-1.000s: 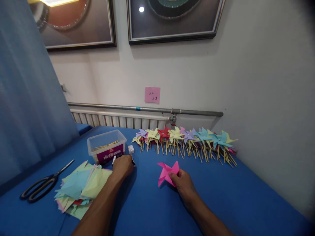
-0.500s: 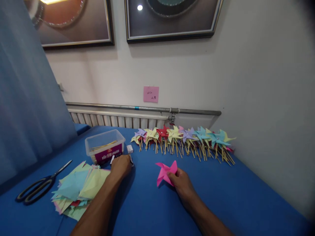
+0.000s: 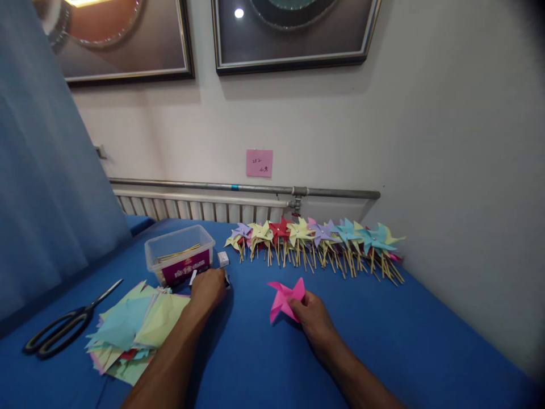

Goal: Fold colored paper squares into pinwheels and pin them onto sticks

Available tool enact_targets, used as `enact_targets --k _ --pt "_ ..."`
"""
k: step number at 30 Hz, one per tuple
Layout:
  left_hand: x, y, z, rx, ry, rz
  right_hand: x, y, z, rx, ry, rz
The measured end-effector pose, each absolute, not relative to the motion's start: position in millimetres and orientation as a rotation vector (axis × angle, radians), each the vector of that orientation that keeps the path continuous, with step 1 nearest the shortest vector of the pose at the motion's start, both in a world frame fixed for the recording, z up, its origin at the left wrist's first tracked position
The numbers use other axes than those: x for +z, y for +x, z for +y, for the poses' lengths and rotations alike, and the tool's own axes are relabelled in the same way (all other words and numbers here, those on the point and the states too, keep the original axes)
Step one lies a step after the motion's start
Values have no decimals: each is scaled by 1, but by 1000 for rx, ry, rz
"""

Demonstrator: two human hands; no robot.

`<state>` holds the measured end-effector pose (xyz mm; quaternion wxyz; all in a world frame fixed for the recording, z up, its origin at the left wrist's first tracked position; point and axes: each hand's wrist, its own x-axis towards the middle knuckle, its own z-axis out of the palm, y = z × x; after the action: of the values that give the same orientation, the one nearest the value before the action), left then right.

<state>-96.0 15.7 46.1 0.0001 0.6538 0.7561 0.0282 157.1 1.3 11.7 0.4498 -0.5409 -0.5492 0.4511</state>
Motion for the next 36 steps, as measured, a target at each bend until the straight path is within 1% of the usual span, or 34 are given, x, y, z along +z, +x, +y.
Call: enact_targets --k 11,15,18,21,24,27,36 --pt "57 -93 11 143 1992 2418 13 157 1 1108 -1367 -1358" --pt "63 -88 8 282 2026 2444 14 157 -1 1096 -1347 -1352" --pt "60 -74 5 379 2101 2282 11 157 1 1109 -1359 -1360" --pt "49 -53 1 275 2269 2008 6 158 6 1120 -1375 -1358" --pt "37 -38 -1 129 2397 1875 2 159 9 1112 -1355 -1353" --pt "31 -35 -2 99 2439 1847 2 160 8 1093 -1356 -1366" --pt "34 -39 0 77 2446 1872 9 160 5 1093 -1348 -1353"
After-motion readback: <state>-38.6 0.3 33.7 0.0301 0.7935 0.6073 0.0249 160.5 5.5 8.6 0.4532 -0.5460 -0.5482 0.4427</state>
